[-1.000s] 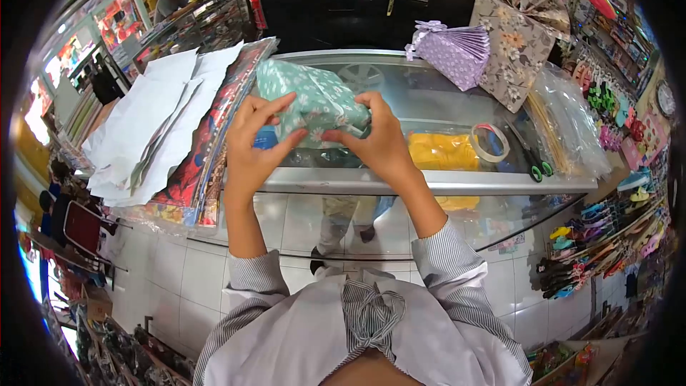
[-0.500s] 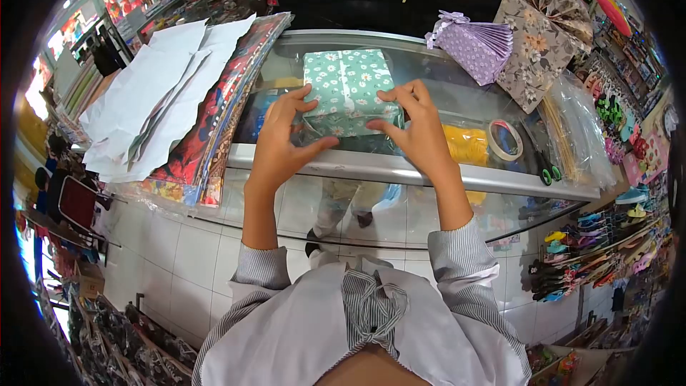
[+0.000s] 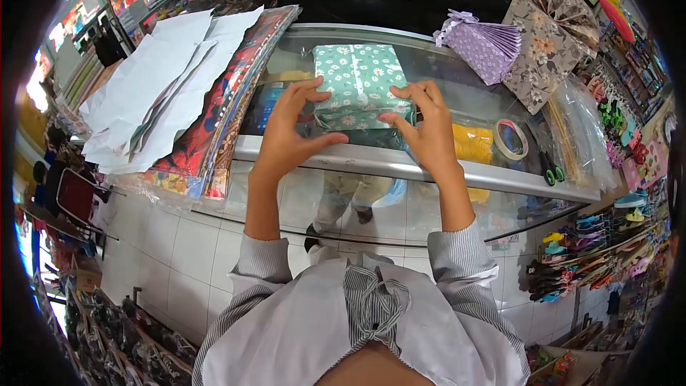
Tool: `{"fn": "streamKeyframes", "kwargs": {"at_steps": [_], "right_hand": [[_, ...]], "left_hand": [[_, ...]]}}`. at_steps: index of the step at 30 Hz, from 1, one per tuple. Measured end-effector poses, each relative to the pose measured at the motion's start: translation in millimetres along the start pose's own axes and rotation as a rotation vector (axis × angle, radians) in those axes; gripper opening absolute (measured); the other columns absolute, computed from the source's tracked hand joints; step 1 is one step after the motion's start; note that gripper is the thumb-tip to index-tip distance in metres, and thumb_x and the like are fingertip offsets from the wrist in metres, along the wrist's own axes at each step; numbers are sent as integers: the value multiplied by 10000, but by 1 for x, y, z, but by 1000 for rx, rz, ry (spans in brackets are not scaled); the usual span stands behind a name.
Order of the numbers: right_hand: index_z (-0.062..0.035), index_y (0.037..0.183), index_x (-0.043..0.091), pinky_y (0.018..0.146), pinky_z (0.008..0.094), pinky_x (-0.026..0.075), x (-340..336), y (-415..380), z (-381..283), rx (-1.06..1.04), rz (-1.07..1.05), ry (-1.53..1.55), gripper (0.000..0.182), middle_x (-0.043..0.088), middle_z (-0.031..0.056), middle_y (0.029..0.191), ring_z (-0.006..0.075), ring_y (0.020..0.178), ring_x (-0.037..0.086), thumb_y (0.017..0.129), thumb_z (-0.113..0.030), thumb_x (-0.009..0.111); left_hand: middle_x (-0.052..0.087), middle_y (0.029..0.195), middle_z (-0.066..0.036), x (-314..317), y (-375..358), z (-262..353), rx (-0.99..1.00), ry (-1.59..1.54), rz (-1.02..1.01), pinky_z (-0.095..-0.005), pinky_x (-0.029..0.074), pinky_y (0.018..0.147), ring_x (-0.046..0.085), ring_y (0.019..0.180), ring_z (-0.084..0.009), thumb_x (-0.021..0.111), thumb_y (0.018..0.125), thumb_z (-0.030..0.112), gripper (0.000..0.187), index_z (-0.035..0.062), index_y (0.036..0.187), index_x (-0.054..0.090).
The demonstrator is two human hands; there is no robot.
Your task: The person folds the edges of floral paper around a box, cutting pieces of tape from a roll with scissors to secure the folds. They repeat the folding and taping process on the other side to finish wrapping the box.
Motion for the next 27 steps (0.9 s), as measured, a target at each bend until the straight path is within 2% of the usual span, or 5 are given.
{"fn": "streamKeyframes", "kwargs": {"at_steps": [6,12,18,21,27], "right_hand": [[-74,995,620,669,369,452,0,0,1,20,2,2,346,529,112,976,304,793,576,704,-205,755],[-75,994,619,667,368,455,1,1,0,12,-7,-13,350,527,110,980,305,794,577,701,-206,757],[-76,993,615,674,369,459,2,1,-1,4,-23,-23,354,522,105,985,305,805,579,697,-210,757],[-77,998,612,679,367,458,2,1,-1,0,-13,-24,355,520,103,985,305,809,576,698,-205,755],[-81,999,610,678,369,457,1,-1,0,-5,6,-4,351,518,102,985,304,814,575,701,-194,754]], "left_hand": [[509,1250,-47,2,-1,-24,-33,-285,-133,-312,536,810,551,1073,-192,748,694,48,519,110,1186,591],[598,1102,-41,-1,11,-19,-36,-66,-26,-284,536,766,584,987,-175,773,646,38,504,83,1124,616],[612,1027,-38,-6,12,-3,188,93,35,-296,507,716,581,907,-203,789,635,63,482,106,1081,611],[592,1029,-47,-5,9,-4,74,110,22,-301,501,744,574,916,-215,807,622,109,496,125,1074,603],[536,1099,-95,2,0,12,170,275,203,-304,512,715,568,937,-220,810,640,169,522,134,1101,567]]}}
Point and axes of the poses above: each hand's wrist, its own y-axis towards the middle knuckle, its own x-axis out of the palm, z = x × y, the point moved 10 cm from there along y, towards the middle knuckle
